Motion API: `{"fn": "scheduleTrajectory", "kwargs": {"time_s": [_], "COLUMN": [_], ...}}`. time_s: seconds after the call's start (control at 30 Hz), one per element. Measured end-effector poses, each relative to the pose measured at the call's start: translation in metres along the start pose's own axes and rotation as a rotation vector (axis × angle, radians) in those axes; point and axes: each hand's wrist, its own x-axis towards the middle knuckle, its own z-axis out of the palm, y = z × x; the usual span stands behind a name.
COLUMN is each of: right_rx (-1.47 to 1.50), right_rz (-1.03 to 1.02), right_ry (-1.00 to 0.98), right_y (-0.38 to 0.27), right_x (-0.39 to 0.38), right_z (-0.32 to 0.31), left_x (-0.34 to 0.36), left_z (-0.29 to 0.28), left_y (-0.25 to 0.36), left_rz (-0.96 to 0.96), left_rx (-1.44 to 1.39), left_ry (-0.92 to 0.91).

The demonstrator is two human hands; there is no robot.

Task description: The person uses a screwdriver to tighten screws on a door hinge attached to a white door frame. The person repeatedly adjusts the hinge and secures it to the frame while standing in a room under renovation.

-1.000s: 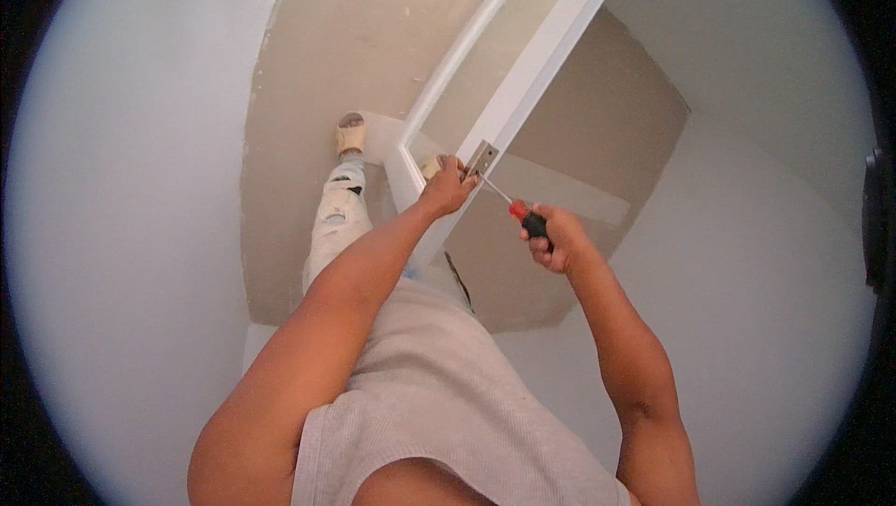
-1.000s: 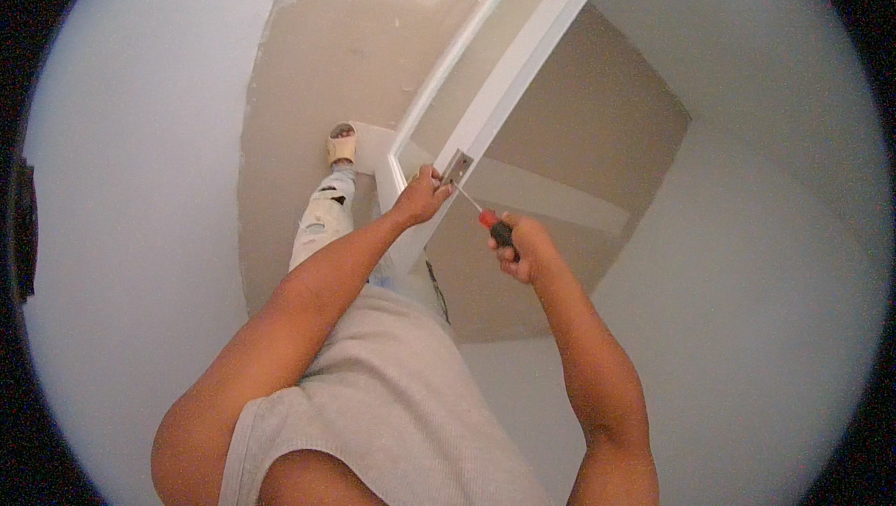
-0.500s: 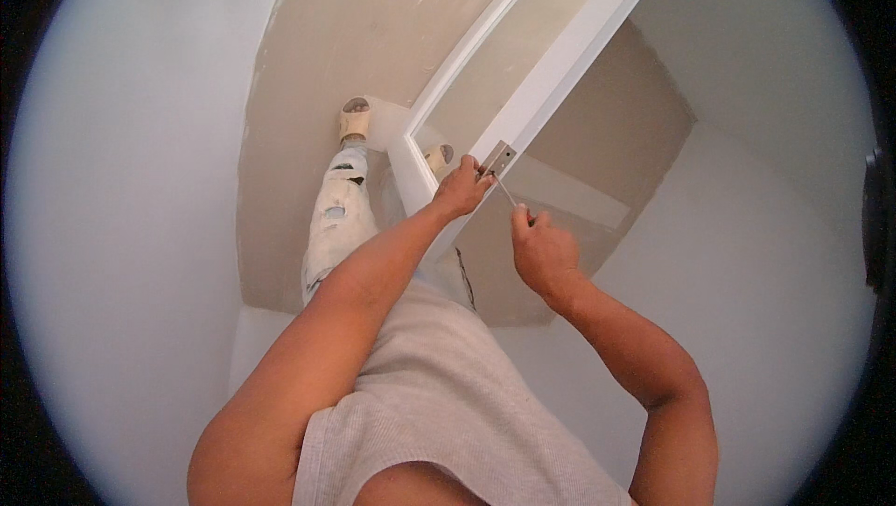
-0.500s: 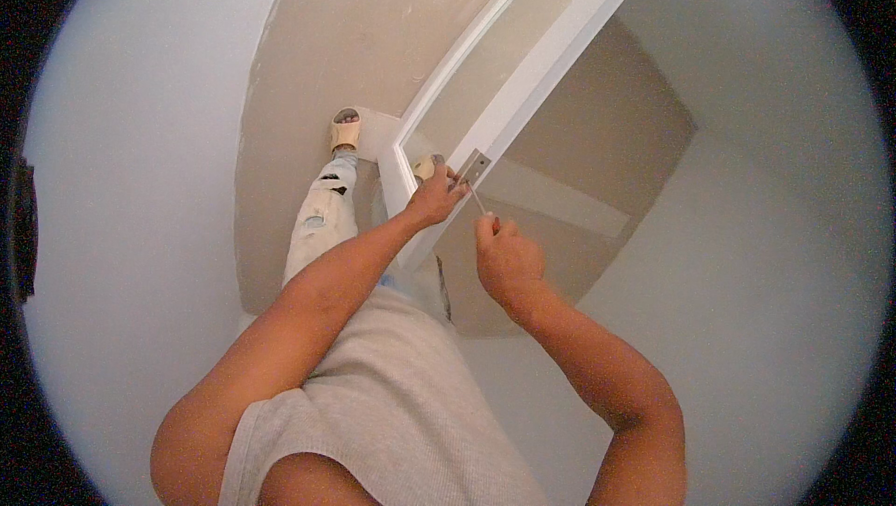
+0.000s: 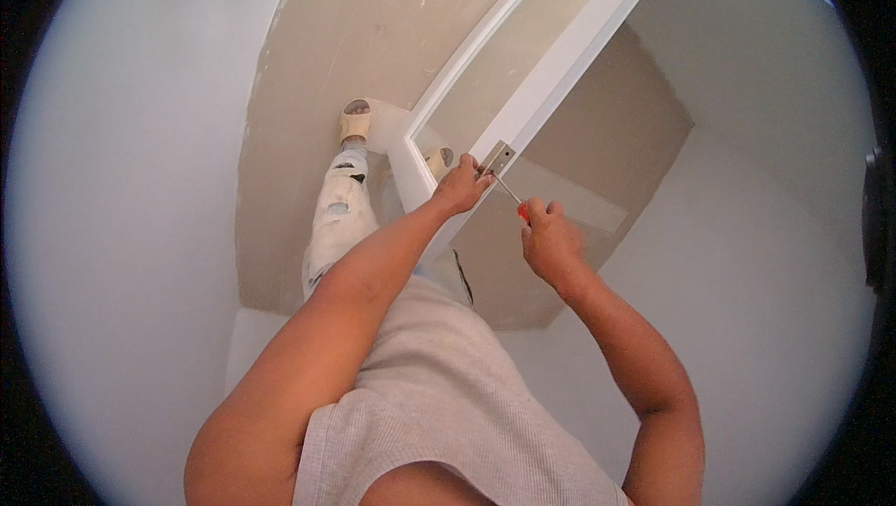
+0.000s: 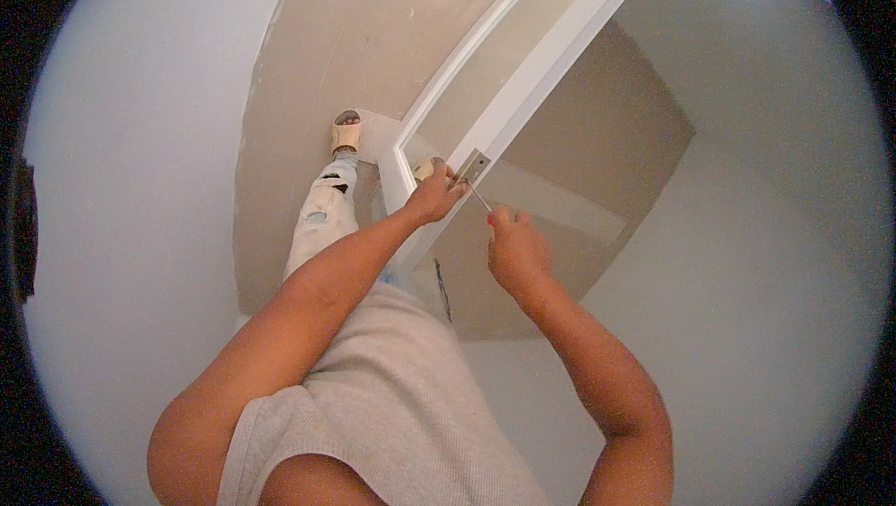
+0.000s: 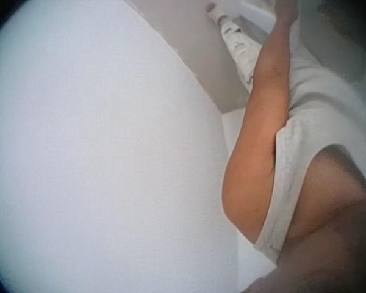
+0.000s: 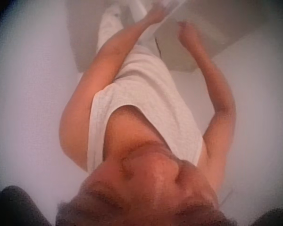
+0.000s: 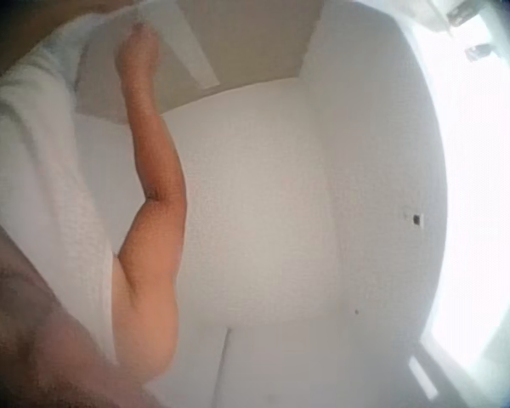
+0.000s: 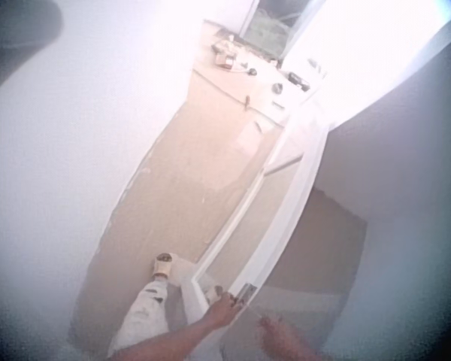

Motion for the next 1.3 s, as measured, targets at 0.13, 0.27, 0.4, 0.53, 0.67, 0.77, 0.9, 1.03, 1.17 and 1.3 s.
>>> {"fn": "scheduleTrajectory", "kwargs": {"time_s": [0.13, 0.27, 0.4, 0.53, 0.67, 0.77, 0.9, 1.03, 1.17, 1.3], "right_rx": [-0.151, -0.054, 0.461, 1.153, 1.312, 1.264, 1.427, 1.522, 1.656, 1.795], "right_rz": [-0.027, 0.018, 0.091, 0.617, 0.612, 0.440, 0.387, 0.512, 0.649, 0.697], "right_ry": [-0.088, -0.049, 0.118, -0.264, -0.254, -0.143, 0.145, 0.212, 0.157, 0.095], "right_y": [-0.008, -0.008, 0.027, 0.015, 0.017, 0.025, 0.040, 0.061, 0.070, 0.069], "right_x": [0.002, 0.004, 0.028, 0.030, 0.015, -0.003, -0.036, -0.063, -0.076, -0.075], "right_z": [0.004, 0.017, 0.050, -0.005, 0.000, 0.008, 0.036, 0.107, 0.187, 0.244], "left_x": [-0.004, 0.000, 0.007, 0.004, 0.001, 0.001, -0.002, -0.004, 0.001, 0.012], "left_z": [-0.003, -0.003, -0.003, -0.007, -0.006, -0.005, -0.012, -0.013, -0.012, -0.003], "left_y": [0.007, -0.001, -0.010, -0.009, -0.006, 0.000, 0.014, 0.017, 0.020, 0.020], "left_rz": [-0.047, -0.034, -0.010, 0.009, 0.025, 0.023, 0.075, 0.115, 0.097, 0.059], "left_rx": [0.010, 0.007, 0.057, 0.051, 0.080, 0.139, 0.312, 0.392, 0.411, 0.432], "left_ry": [-0.025, -0.015, -0.016, 0.005, -0.003, 0.000, -0.007, 0.016, 0.043, 0.074]}}
